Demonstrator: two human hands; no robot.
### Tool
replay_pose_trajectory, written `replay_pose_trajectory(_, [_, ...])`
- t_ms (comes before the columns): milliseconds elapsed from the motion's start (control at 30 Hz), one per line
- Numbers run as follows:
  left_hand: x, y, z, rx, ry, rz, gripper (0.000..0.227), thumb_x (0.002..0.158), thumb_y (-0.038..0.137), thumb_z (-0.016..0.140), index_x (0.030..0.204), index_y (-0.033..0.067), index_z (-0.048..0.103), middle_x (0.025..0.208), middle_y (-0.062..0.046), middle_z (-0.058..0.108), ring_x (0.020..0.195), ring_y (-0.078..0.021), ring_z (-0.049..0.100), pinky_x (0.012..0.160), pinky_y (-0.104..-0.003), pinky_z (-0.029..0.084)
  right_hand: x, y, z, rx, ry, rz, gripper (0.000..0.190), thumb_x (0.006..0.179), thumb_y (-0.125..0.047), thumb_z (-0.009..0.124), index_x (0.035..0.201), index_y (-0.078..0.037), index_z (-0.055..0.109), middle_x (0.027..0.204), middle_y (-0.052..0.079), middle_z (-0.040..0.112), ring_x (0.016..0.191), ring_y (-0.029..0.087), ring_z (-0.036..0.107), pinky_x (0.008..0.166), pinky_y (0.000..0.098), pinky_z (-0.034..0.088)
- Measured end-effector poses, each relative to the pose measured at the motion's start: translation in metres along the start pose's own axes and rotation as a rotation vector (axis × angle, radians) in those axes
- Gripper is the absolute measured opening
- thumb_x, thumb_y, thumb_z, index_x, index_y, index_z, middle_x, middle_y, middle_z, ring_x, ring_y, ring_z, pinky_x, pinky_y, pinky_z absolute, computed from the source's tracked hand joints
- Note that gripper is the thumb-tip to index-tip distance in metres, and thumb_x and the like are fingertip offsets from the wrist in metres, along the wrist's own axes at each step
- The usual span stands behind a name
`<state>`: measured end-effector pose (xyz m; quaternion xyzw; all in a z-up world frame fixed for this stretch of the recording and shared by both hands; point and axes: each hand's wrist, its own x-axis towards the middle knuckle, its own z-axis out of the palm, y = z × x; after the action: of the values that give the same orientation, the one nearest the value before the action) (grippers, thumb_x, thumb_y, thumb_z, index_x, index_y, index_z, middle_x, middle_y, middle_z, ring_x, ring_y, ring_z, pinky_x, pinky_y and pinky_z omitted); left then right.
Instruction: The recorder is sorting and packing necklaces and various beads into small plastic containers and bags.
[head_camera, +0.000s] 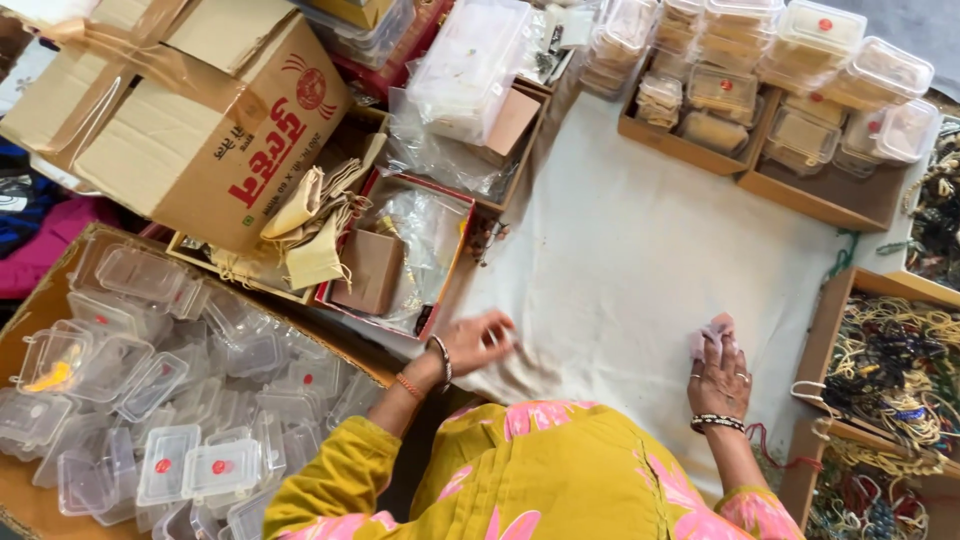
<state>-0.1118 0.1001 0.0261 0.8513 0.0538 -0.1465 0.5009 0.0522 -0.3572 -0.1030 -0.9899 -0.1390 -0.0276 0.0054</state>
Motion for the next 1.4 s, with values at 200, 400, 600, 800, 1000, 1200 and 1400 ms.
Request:
replay_pose_trajectory(200, [0.011, -0.029, -0.062, 0.618, 0.677, 0.094, 0.038, 0.082, 0.034, 0.079, 0.110, 0.0089, 0.069, 0.123, -0.015, 0.067, 0.121, -0.0318, 0.058, 0.101, -0.046, 0.049, 0.001, 0.002, -0.001, 0.017, -0.015, 0.013, 0.052, 0.097, -0.030, 0.056, 0.148, -0.021, 0.052, 0.166, 0.010, 0.039, 0.146, 0.036, 0.042, 0.115, 0.0520, 0.038])
replay_pose_trajectory(400, [0.027, 0.026, -0.093, 0.463, 0.881, 0.180, 0.028, 0.084, 0.022, 0.075, 0.107, 0.0080, 0.070, 0.127, -0.014, 0.065, 0.127, -0.0337, 0.057, 0.110, -0.044, 0.046, -0.001, -0.008, -0.004, -0.009, 0.004, 0.038, 0.060, 0.095, -0.026, 0.058, 0.153, -0.023, 0.046, 0.163, 0.012, 0.041, 0.143, 0.037, 0.044, 0.113, 0.0521, 0.040])
replay_pose_trajectory(600, [0.125, 0.022, -0.026, 0.442, 0.615, 0.361, 0.035, 0.091, 0.031, 0.072, 0.120, 0.0111, 0.066, 0.140, -0.017, 0.057, 0.140, -0.0345, 0.049, 0.119, -0.047, 0.043, -0.003, -0.018, -0.016, -0.001, 0.073, 0.028, 0.060, 0.094, -0.024, 0.059, 0.153, -0.022, 0.046, 0.161, 0.011, 0.044, 0.142, 0.035, 0.046, 0.111, 0.0524, 0.041])
replay_pose_trajectory(800, [0.169, -0.011, 0.084, 0.790, 0.145, 0.112, 0.084, 0.089, 0.067, 0.050, 0.159, 0.0251, 0.028, 0.169, -0.015, 0.008, 0.155, -0.0344, -0.003, 0.114, -0.074, 0.001, -0.015, -0.025, -0.023, 0.039, 0.253, 0.008, 0.049, 0.093, -0.023, 0.062, 0.141, -0.017, 0.055, 0.152, 0.011, 0.052, 0.137, 0.033, 0.051, 0.112, 0.0501, 0.042])
replay_pose_trajectory(1000, [0.151, -0.002, 0.088, 0.783, 0.093, 0.064, 0.086, 0.090, 0.067, 0.051, 0.161, 0.0238, 0.026, 0.170, -0.013, 0.005, 0.157, -0.0315, -0.005, 0.118, -0.069, -0.007, 0.008, -0.016, -0.017, 0.280, 0.309, 0.074, 0.044, 0.093, -0.019, 0.061, 0.138, -0.017, 0.057, 0.146, 0.012, 0.059, 0.133, 0.036, 0.056, 0.111, 0.0464, 0.044])
replay_pose_trajectory(1200, [0.163, -0.026, 0.096, 0.780, 0.166, 0.099, 0.079, 0.088, 0.060, 0.057, 0.155, 0.0244, 0.035, 0.168, -0.013, 0.016, 0.156, -0.0321, 0.003, 0.117, -0.069, -0.004, 0.032, -0.037, -0.024, 0.064, 0.166, 0.067, 0.056, 0.088, -0.038, 0.063, 0.141, -0.019, 0.052, 0.153, 0.014, 0.044, 0.141, 0.038, 0.040, 0.116, 0.0556, 0.030])
replay_pose_trajectory(1400, [0.225, -0.015, 0.077, 0.662, 0.515, 0.279, 0.075, 0.083, 0.044, 0.069, 0.151, 0.0221, 0.045, 0.158, -0.013, 0.040, 0.149, -0.0313, 0.033, 0.118, -0.065, 0.019, 0.029, -0.037, -0.022, 0.093, 0.153, 0.091, 0.058, 0.092, -0.040, 0.059, 0.146, -0.023, 0.048, 0.159, 0.010, 0.037, 0.147, 0.034, 0.034, 0.120, 0.0558, 0.024])
